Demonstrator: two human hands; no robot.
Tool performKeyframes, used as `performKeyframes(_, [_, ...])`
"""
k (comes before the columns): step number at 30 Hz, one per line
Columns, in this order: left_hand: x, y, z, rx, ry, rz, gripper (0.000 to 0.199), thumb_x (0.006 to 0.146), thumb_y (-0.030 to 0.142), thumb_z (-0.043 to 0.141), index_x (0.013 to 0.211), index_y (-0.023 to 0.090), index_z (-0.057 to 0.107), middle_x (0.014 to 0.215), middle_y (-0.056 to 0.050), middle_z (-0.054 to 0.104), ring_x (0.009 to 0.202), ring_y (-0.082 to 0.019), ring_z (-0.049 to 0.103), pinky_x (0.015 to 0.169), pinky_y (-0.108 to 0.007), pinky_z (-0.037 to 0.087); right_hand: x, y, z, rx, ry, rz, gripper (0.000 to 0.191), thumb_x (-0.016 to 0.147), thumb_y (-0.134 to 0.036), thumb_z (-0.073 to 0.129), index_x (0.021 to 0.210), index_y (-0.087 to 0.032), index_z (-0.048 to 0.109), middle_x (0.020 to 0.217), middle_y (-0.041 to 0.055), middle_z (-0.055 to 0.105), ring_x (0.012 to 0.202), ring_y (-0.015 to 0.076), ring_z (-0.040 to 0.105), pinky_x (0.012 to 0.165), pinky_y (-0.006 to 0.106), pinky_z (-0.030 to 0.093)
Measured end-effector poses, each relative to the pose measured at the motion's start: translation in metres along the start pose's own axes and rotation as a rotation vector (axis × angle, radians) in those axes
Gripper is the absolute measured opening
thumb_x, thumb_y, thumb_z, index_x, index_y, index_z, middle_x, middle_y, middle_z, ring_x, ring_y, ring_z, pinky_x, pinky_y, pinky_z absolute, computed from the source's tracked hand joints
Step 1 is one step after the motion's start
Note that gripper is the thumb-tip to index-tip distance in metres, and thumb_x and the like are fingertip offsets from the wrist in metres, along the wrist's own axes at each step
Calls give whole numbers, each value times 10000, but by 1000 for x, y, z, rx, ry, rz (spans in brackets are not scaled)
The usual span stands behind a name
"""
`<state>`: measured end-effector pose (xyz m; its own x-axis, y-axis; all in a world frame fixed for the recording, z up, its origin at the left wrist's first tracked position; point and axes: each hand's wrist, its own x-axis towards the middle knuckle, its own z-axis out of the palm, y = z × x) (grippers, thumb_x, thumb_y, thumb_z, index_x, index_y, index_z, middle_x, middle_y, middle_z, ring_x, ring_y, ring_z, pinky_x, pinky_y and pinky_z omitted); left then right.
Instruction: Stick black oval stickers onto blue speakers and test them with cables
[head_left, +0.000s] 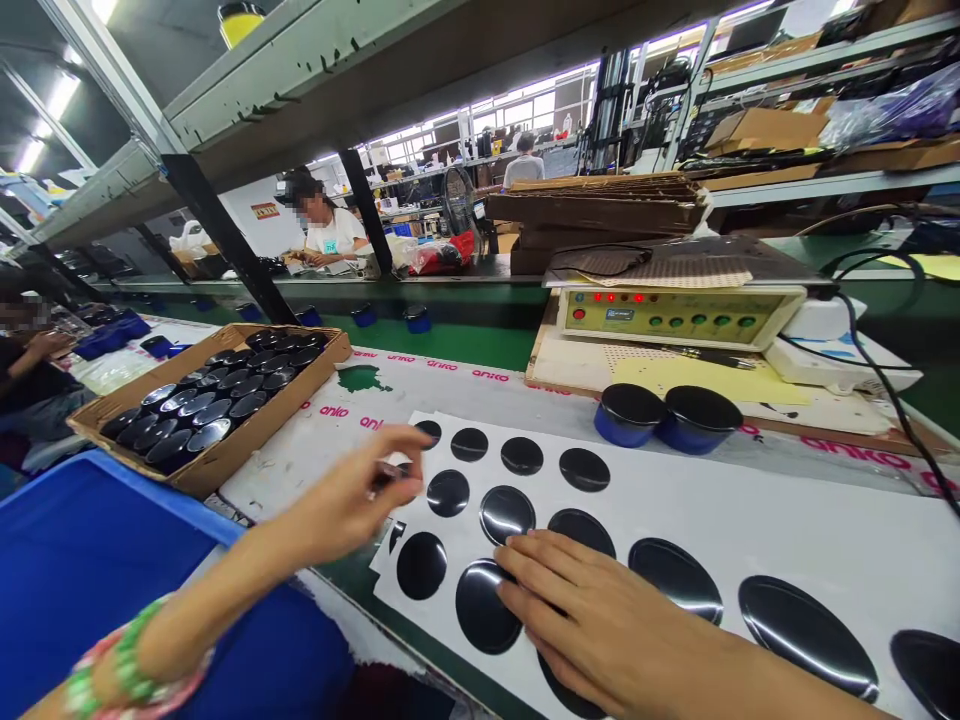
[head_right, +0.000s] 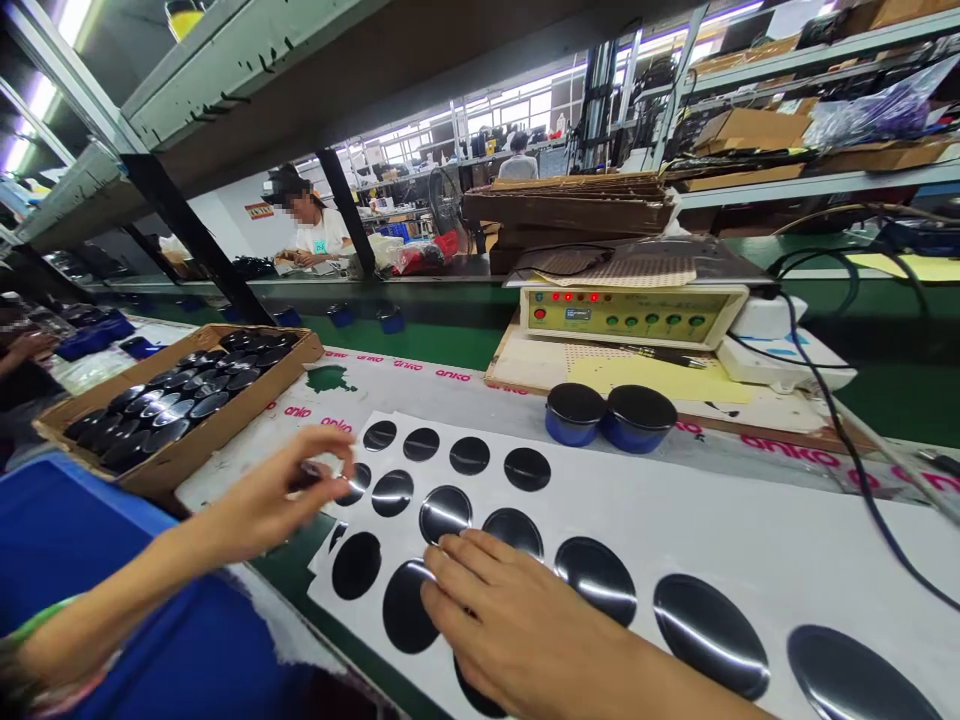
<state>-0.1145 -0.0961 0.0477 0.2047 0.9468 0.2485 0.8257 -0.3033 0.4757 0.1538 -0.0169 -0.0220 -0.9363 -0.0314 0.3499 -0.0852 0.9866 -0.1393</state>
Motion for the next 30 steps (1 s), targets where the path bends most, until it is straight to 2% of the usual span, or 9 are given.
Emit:
performKeyframes(2, [29, 11, 22, 150, -173, 165, 213, 945, 189, 456, 1152, 240, 466, 1072, -38, 595, 650, -103, 606, 598, -226, 473, -6, 2, -6, -35, 18, -5, 318, 911, -150, 436, 1190, -104, 581, 1215, 153, 611, 1131, 267, 535, 980, 424, 427])
performKeyframes(5, [66, 17, 53, 205, -324, 312, 149, 919, 199, 524, 1046, 228, 596, 1176, -38, 587, 745, -129, 633, 635, -233, 459, -17, 5, -15, 18, -16, 133, 268, 904, -154, 432, 1101, -138, 613, 1121, 138, 637, 1078, 262, 549, 926, 406, 458])
performKeyframes(7, [84, 16, 64, 227, -393, 376, 95, 898, 182, 562, 965, 208, 625, 1108, -18, 609, 724, -120, 633, 609, -219, 445, -23, 7, -18, 61, -37, 200, 256, 909, -154, 428, 1084, -151, 614, 1138, 121, 624, 1084, 253, 539, 928, 388, 460])
performKeyframes(10, [99, 11, 67, 243, -467, 453, 27, 865, 191, 617, 841, 202, 619, 945, 18, 614, 649, -102, 612, 558, -204, 423, -26, 6, -16, 98, -53, 255, 247, 903, -149, 439, 1089, -157, 602, 1171, 106, 599, 1104, 243, 520, 936, 370, 456])
performKeyframes(15, [88, 4, 63, 275, -466, 517, 73, 918, 203, 537, 857, 196, 578, 836, 12, 610, 665, -113, 607, 566, -204, 429, -23, 5, -13, 115, -41, 303, 199, 874, -128, 471, 1026, -173, 592, 1152, 84, 586, 1087, 230, 508, 930, 356, 454])
performKeyframes(19, [66, -5, 67, 319, -340, 495, 206, 968, 173, 403, 1112, 185, 549, 983, -60, 640, 753, -150, 632, 617, -237, 451, -23, 5, -12, 117, -48, 315, 191, 873, -130, 468, 1021, -170, 582, 1155, 83, 575, 1092, 238, 501, 930, 366, 455])
performKeyframes(21, [60, -9, 70, 325, -299, 500, 253, 973, 161, 372, 1158, 190, 542, 1036, -83, 640, 790, -169, 640, 636, -256, 453, -24, 4, -11, 113, -47, 320, 215, 877, -125, 456, 1046, -167, 582, 1161, 92, 569, 1102, 242, 496, 937, 377, 450])
performKeyframes(27, [69, -14, 76, 234, -329, 474, 113, 947, 183, 452, 958, 181, 565, 957, -34, 639, 739, -137, 607, 611, -230, 425, -23, 4, -9, 116, -25, 315, 238, 883, -126, 448, 1071, -162, 590, 1162, 99, 566, 1107, 231, 489, 940, 360, 445])
performKeyframes(30, [69, -9, 71, 161, -354, 429, 100, 924, 146, 458, 898, 190, 543, 907, -21, 610, 735, -133, 575, 631, -224, 425, -24, 4, -10, 109, -32, 324, 243, 883, -125, 447, 1075, -162, 591, 1170, 99, 564, 1097, 231, 494, 937, 360, 447])
